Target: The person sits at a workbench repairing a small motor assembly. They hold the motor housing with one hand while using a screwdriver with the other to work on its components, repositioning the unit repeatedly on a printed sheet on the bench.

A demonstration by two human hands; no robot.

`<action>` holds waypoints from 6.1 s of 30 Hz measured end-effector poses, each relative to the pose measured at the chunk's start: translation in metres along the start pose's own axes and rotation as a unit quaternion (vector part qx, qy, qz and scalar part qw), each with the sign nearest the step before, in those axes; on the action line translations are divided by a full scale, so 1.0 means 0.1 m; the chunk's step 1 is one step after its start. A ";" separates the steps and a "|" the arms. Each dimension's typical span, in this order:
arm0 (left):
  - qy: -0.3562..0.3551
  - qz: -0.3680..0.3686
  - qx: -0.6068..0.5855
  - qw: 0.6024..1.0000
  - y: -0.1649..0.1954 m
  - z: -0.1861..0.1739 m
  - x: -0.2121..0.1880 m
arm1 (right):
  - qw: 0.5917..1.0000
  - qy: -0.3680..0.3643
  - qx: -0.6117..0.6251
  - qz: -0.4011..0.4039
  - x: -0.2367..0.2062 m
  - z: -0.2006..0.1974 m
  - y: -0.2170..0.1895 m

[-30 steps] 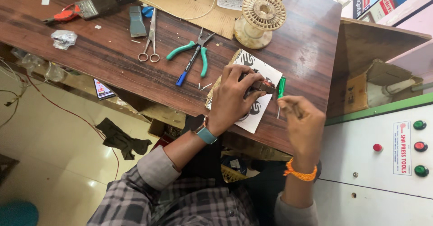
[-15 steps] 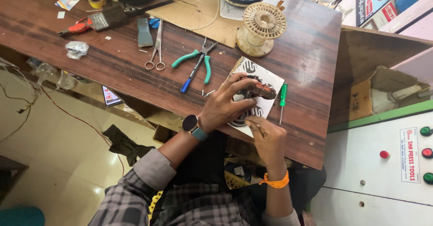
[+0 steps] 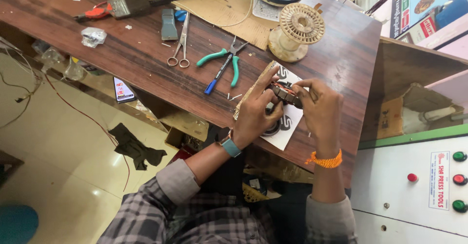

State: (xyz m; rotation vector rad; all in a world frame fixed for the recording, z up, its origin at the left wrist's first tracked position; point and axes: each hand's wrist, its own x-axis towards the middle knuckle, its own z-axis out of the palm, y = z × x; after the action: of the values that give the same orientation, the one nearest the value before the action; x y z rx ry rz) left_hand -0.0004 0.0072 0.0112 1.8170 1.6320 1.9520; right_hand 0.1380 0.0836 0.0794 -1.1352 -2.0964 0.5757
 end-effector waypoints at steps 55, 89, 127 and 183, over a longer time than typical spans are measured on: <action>-0.162 -0.022 0.133 0.978 0.28 -0.14 0.31 | 0.987 0.106 0.041 -0.111 -0.92 0.17 0.18; -0.083 0.095 -0.028 0.992 -0.21 -0.13 0.01 | 0.994 0.052 0.068 -0.072 -0.77 0.05 0.22; -0.117 -0.033 0.113 0.986 0.25 -0.07 0.23 | 0.995 0.036 0.061 -0.067 -0.64 -0.11 0.25; -0.094 0.001 0.118 0.989 0.19 -0.04 0.19 | 0.985 0.030 0.127 0.117 -0.46 -0.41 0.46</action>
State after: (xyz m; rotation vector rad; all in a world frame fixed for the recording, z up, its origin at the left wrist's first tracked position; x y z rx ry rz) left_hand 0.0012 0.0078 0.0384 2.0104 1.8626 1.5862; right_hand 0.2114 0.0707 0.0613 -1.2401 -1.7895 0.8799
